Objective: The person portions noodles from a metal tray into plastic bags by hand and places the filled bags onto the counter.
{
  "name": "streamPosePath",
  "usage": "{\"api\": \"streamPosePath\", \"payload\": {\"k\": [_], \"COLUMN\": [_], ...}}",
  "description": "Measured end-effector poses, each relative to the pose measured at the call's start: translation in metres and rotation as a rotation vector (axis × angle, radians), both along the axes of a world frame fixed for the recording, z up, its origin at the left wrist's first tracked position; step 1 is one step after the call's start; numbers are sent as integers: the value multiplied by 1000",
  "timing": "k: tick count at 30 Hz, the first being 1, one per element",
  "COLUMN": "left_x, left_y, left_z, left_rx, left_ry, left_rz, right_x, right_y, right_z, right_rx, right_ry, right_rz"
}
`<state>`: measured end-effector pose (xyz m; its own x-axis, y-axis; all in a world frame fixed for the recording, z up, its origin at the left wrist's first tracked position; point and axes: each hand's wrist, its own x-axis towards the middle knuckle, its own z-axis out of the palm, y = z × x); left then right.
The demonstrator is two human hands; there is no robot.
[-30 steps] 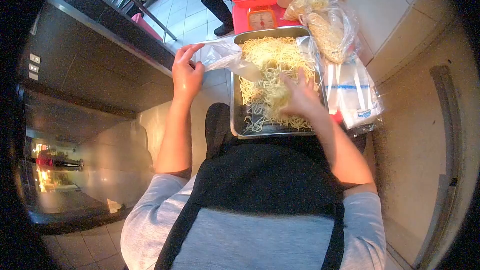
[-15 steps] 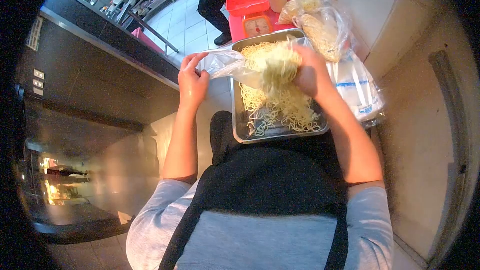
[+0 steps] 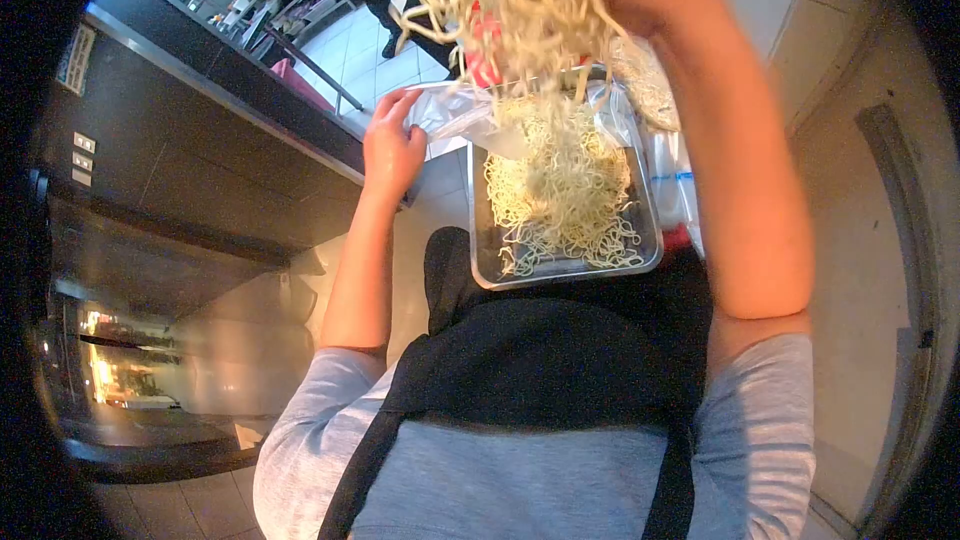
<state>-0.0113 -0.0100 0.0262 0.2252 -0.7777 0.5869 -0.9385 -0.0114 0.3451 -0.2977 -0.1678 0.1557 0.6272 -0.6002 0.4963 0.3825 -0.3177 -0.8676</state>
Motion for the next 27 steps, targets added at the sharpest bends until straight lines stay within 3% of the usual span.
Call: {"api": "streamPosePath", "payload": {"k": [3, 5, 6, 8, 9, 10, 13, 14, 17, 20, 24, 27], "left_x": [-7, -16, -18, -22, -23, -24, -22, -21, -19, -22, -35, -36], "left_y": [-17, -21, -24, -26, -27, -27, -25, -23, -20, -23, -23, -21], "left_z": [-3, 5, 8, 8, 8, 8, -3, -5, -12, -20, -20, -17], "left_rx": [17, 42, 41, 41, 41, 41, 18, 39, 91, 104, 122, 86], "left_ry": [-84, -74, -50, -23, -22, -22, -77, -48, 4, -7, 9, -5], "left_rz": [-26, -10, -9, -14, -18, -21, -21, -16, -14, -31, -57, -40], "right_x": [16, 29, 32, 31, 33, 26, 23, 20, 16, 27, 35, 25], "right_y": [50, 31, 16, 33, 19, 40, 69, 76, 108, 145, 122, 78], "right_z": [-27, -97, -135, -184, -243, -217, -248, -240, -240, -211, -246, -279], "right_rx": [88, -10, -190, 267, 606, -117, -412, -280, -385, -393, -479, -336], "right_ry": [101, 214, 279, 429, 264, 761, 1069, 1121, 1055, 1235, 1256, 1099], "right_rz": [-161, -56, 43, 186, 390, 83, -636, -583, -660, -564, -540, -552]}}
